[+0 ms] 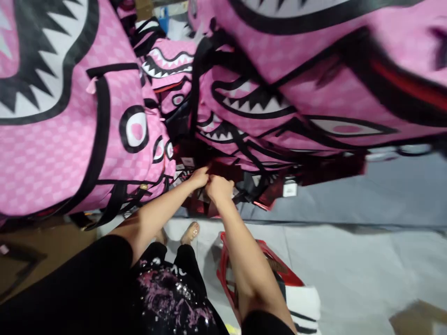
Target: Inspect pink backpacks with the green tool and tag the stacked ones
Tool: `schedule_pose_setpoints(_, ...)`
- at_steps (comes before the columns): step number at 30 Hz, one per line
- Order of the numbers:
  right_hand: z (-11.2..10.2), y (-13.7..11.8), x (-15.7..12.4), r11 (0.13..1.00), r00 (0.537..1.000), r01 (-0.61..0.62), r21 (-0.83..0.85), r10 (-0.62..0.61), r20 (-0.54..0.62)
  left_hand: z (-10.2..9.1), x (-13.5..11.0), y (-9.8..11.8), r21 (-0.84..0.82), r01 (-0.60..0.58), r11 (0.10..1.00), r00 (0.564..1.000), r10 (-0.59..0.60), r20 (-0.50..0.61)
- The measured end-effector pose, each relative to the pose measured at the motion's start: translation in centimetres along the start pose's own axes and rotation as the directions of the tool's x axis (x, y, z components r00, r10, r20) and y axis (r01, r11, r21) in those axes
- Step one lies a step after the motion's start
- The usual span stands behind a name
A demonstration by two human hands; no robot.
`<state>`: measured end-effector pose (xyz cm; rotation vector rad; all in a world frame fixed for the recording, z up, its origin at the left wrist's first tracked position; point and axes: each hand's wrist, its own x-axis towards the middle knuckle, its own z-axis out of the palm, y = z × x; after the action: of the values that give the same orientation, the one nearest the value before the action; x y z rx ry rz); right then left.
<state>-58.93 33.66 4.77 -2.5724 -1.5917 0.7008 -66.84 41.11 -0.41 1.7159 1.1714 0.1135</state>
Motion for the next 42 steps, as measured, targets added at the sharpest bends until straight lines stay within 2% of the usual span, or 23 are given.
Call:
schedule_pose_setpoints(3,-0.3,1.2,-2.9,1.000,1.000,-0.023,0.001,0.023,-0.017,-0.3,-0.6,1.0,-0.055,0.038,0.998,0.999,-0.039,-0.030)
schedule_pose_setpoints(5,-0.2,2.5,-4.6,0.983,0.982,-0.104,0.148,0.125,-0.142,-0.5,-2.2,1.3,-0.100,0.013,0.995,0.997,-0.021,-0.078)
schedule_pose_setpoints(7,0.4,3.2,-6.5,0.944,0.960,-0.053,0.327,0.138,-0.242,-0.4,-5.0,1.1,-0.141,-0.034,0.989,0.991,0.016,-0.129)
schedule_pose_setpoints(10,2.6,2.0,-10.1,0.887,0.963,0.076,0.455,0.053,-0.264,0.1,-11.2,-1.0,-0.304,-0.106,0.947,0.989,0.070,-0.128)
schedule_pose_setpoints(12,4.8,-0.3,-12.8,0.880,0.965,0.171,0.443,-0.058,-0.257,-0.2,-15.5,-3.5,-0.406,-0.107,0.908,0.990,0.059,-0.129)
schedule_pose_setpoints(14,7.4,-3.4,-15.0,0.870,0.954,0.263,0.417,-0.169,-0.249,-1.3,-19.2,-6.7,-0.439,-0.078,0.895,0.986,0.005,-0.166)
schedule_pose_setpoints(18,12.0,-10.6,-18.1,0.806,0.912,0.409,0.429,-0.350,-0.212,-5.5,-25.5,-13.8,-0.485,-0.045,0.873,0.956,-0.104,-0.274)
schedule_pose_setpoints(20,13.8,-14.4,-18.9,0.812,0.906,0.424,0.402,-0.373,-0.202,-8.1,-28.4,-17.5,-0.511,-0.027,0.859,0.935,-0.158,-0.316)
schedule_pose_setpoints(24,17.0,-21.2,-18.7,0.904,0.923,0.368,0.219,-0.326,-0.205,-12.6,-32.8,-24.4,-0.505,0.003,0.863,0.907,-0.215,-0.363)
schedule_pose_setpoints(28,19.9,-25.5,-16.9,0.956,0.937,0.255,0.143,-0.207,-0.281,-15.9,-33.4,-29.5,-0.435,-0.012,0.900,0.911,-0.170,-0.376)
schedule_pose_setpoints(31,21.4,-27.1,-16.1,0.971,0.929,0.196,0.137,-0.139,-0.342,-17.6,-32.1,-31.4,-0.351,-0.049,0.935,0.935,-0.080,-0.346)
schedule_pose_setpoints(34,22.0,-28.4,-15.9,0.989,0.896,0.144,-0.017,-0.138,-0.422,-18.9,-30.2,-31.9,-0.257,-0.080,0.963,0.948,-0.006,-0.318)
schedule_pose_setpoints(36,21.9,-29.3,-15.8,0.975,0.906,0.094,-0.199,-0.166,-0.388,-19.7,-28.8,-31.8,-0.201,-0.092,0.975,0.948,0.024,-0.317)
schedule_pose_setpoints(38,21.6,-30.0,-15.6,0.933,0.936,0.060,-0.354,-0.176,-0.305,-20.5,-27.5,-31.5,-0.147,-0.103,0.984,0.947,0.052,-0.316)
schedule_pose_setpoints(40,21.3,-30.3,-15.4,0.911,0.951,0.062,-0.408,-0.179,-0.253,-21.3,-26.3,-31.1,-0.097,-0.118,0.988,0.947,0.083,-0.312)
schedule_pose_setpoints(42,21.0,-30.2,-15.3,0.919,0.949,0.086,-0.384,-0.193,-0.250,-22.0,-25.4,-30.7,-0.056,-0.145,0.988,0.948,0.123,-0.293)
